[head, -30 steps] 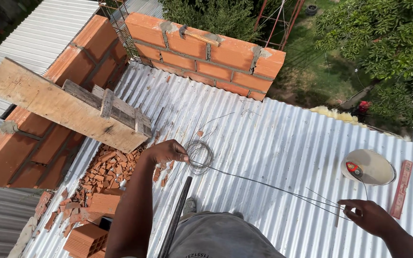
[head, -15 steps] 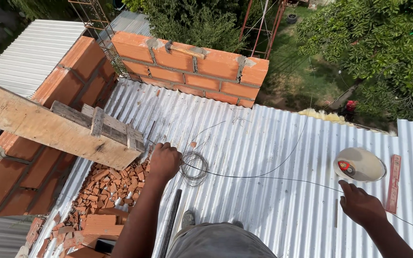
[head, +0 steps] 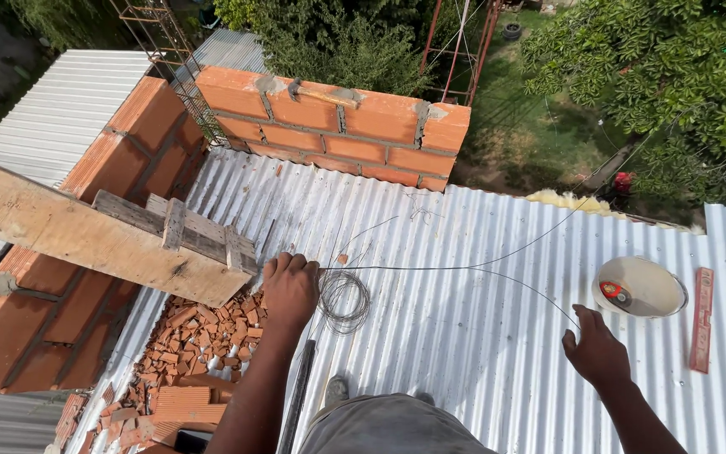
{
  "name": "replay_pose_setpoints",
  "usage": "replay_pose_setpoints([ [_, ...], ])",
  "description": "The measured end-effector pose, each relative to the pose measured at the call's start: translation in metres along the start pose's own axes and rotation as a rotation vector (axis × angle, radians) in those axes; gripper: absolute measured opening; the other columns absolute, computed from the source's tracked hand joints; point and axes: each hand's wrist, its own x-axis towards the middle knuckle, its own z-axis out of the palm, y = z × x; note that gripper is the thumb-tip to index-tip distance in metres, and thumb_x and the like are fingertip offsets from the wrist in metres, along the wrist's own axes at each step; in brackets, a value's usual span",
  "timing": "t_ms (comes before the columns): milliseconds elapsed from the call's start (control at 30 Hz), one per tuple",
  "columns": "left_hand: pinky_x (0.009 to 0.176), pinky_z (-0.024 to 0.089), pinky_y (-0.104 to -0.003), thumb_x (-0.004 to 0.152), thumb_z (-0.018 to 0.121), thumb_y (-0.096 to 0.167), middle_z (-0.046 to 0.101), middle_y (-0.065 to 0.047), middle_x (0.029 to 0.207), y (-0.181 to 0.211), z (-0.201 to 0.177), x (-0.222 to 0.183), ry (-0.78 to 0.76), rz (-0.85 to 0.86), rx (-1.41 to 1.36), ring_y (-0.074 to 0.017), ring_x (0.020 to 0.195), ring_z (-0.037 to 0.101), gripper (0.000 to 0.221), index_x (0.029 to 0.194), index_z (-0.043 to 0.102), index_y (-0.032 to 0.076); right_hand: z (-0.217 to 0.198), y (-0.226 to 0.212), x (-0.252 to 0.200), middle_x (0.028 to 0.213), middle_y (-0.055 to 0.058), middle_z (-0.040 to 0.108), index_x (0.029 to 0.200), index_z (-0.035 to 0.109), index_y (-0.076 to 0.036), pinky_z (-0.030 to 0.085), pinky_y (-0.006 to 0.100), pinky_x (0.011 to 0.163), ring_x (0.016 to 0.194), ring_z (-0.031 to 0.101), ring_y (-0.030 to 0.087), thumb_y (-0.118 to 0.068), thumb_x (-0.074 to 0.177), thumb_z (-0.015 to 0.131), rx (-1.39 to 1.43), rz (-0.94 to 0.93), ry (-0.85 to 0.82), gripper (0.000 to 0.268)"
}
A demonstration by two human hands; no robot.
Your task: The person cuts a length of wire from a coil using pliers, then straightens and measures the wire against the corrugated metal roof. They repeat this process multiple times, cutting and straightening additional lengths of wire.
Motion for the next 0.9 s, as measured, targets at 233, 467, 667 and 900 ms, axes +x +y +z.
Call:
replay_pose_setpoints([
  [233,0.087,0.04,-0.046,0.093,0.063,0.013,0.075,-0.004,0.095,-0.01,-0.006,0.0,-0.019,-0.227,-0.049,-0.0267,0.089,0.061,0.022,0.108,0.078,0.017,-0.023,-0.056,0.022,0.151,0.01,0.048,0.157,0.041,-0.004,0.058,0.053,0.061,0.104,0.069,0.028,-0.011,0.087,0.06,0.128,-0.138,0.397,0.073],
  [467,0.07,0.054,-0.043,0.097,0.059,0.022,0.077,-0.014,0.092,-0.002,-0.031,0.002,-0.403,-0.332,-0.667,-0.0305,0.074,0.07,0.024,0.111,0.076,0.011,-0.075,-0.087,0.052,0.121,0.011,0.062,0.151,0.044,0.001,0.039,0.062,0.094,0.087,0.065,0.029,-0.013,0.093,0.06,0.361,0.016,0.429,0.062],
  [667,0.07,0.049,-0.04,0.097,0.063,0.024,0.071,-0.012,0.077,0.003,-0.062,0.0,-0.625,-0.259,-0.858,-0.0281,0.074,0.065,0.019,0.102,0.075,0.011,-0.101,-0.113,0.038,0.101,0.011,0.075,0.135,0.065,-0.007,0.051,0.039,0.076,0.08,0.067,0.023,-0.02,0.096,0.068,0.576,-0.017,-0.064,0.042],
  [900,0.04,0.022,-0.016,0.104,0.06,0.01,0.04,0.004,0.052,0.016,0.002,-0.021,-0.706,-0.349,-1.796,-0.0005,0.044,0.032,0.021,0.105,0.075,-0.004,-0.076,-0.084,0.042,0.109,0.024,0.078,0.144,0.061,0.0,0.05,0.051,0.102,0.096,0.071,0.032,-0.051,0.099,0.05,0.973,-0.253,-0.593,0.069],
])
